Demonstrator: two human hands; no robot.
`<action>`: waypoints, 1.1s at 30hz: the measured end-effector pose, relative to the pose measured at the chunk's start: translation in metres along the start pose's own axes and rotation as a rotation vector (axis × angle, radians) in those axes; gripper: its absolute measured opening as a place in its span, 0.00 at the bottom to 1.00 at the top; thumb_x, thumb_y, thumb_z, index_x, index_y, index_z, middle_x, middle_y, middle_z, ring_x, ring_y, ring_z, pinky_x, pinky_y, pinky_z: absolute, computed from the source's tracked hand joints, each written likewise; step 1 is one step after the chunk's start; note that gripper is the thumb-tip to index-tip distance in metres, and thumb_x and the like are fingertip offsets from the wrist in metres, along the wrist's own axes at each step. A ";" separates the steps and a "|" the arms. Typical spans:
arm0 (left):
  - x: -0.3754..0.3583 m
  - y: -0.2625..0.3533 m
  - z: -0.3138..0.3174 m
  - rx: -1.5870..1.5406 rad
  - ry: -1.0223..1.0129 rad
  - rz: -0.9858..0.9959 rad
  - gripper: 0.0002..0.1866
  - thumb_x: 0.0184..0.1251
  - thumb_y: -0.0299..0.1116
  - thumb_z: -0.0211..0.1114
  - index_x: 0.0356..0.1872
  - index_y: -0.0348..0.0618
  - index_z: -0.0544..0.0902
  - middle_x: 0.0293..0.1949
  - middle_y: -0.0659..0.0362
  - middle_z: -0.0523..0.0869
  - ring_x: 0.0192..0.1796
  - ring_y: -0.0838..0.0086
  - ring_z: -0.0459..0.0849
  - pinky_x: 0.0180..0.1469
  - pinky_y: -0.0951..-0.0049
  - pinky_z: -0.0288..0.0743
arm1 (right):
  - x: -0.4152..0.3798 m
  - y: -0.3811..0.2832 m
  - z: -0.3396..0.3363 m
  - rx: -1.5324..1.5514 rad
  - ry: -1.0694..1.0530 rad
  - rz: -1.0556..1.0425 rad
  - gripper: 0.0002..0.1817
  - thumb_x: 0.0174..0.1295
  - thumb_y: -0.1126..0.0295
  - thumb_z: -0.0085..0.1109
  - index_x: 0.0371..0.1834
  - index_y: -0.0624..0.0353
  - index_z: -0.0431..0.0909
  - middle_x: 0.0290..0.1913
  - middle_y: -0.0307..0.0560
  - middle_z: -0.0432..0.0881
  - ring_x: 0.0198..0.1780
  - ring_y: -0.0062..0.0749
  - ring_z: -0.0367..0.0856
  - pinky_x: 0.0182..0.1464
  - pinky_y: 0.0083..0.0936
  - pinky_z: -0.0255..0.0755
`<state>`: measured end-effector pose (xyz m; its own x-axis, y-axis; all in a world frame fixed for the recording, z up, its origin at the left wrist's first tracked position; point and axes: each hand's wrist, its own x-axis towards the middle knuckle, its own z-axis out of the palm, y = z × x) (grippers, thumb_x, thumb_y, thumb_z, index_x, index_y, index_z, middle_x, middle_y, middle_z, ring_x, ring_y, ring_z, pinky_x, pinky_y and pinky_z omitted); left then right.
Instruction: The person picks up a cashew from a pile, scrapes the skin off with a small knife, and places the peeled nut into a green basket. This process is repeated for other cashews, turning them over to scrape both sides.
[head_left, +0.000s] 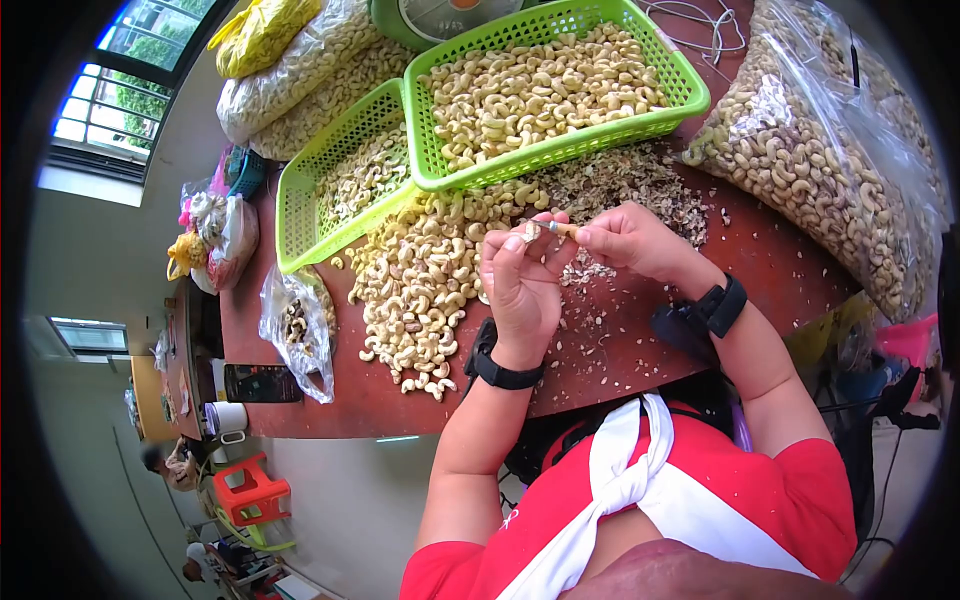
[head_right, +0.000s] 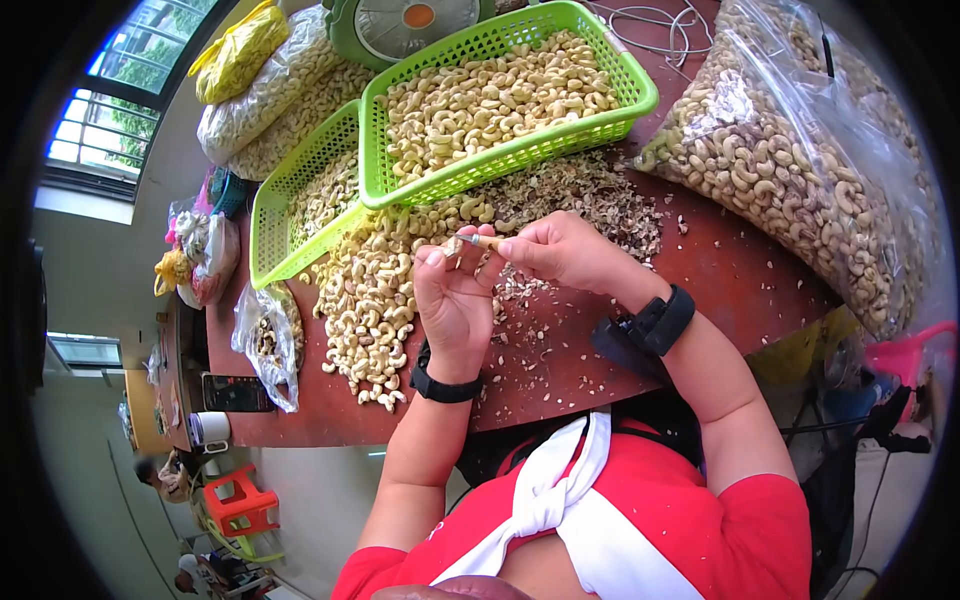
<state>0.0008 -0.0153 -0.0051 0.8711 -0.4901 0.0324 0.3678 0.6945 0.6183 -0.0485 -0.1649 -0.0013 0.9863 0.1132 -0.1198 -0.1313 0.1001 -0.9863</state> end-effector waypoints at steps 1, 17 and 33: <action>0.000 0.000 0.002 -0.001 -0.001 0.000 0.02 0.56 0.30 0.52 0.27 0.46 0.70 0.41 0.53 0.77 0.46 0.62 0.76 0.45 0.64 0.75 | -0.001 -0.001 0.000 -0.001 0.001 0.000 0.19 0.58 0.56 0.48 0.21 0.60 0.76 0.13 0.26 0.61 0.16 0.08 0.53 0.16 0.11 0.47; 0.007 0.011 -0.001 0.060 0.088 -0.178 0.10 0.57 0.25 0.55 0.41 0.36 0.73 0.36 0.53 0.79 0.32 0.74 0.79 0.34 0.78 0.77 | -0.003 -0.006 0.003 -0.155 0.087 0.013 0.21 0.58 0.56 0.48 0.13 0.58 0.70 0.11 0.27 0.60 0.15 0.10 0.53 0.16 0.13 0.48; 0.005 0.008 -0.007 0.006 -0.023 -0.133 0.07 0.53 0.21 0.55 0.35 0.39 0.76 0.36 0.50 0.79 0.43 0.64 0.78 0.43 0.63 0.76 | -0.002 -0.005 0.005 -0.300 0.166 -0.049 0.20 0.57 0.59 0.49 0.13 0.61 0.70 0.12 0.29 0.62 0.16 0.11 0.56 0.17 0.14 0.52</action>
<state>0.0108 -0.0087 -0.0056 0.8073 -0.5893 -0.0320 0.4771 0.6197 0.6232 -0.0503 -0.1608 0.0040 0.9967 -0.0491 -0.0641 -0.0726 -0.1960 -0.9779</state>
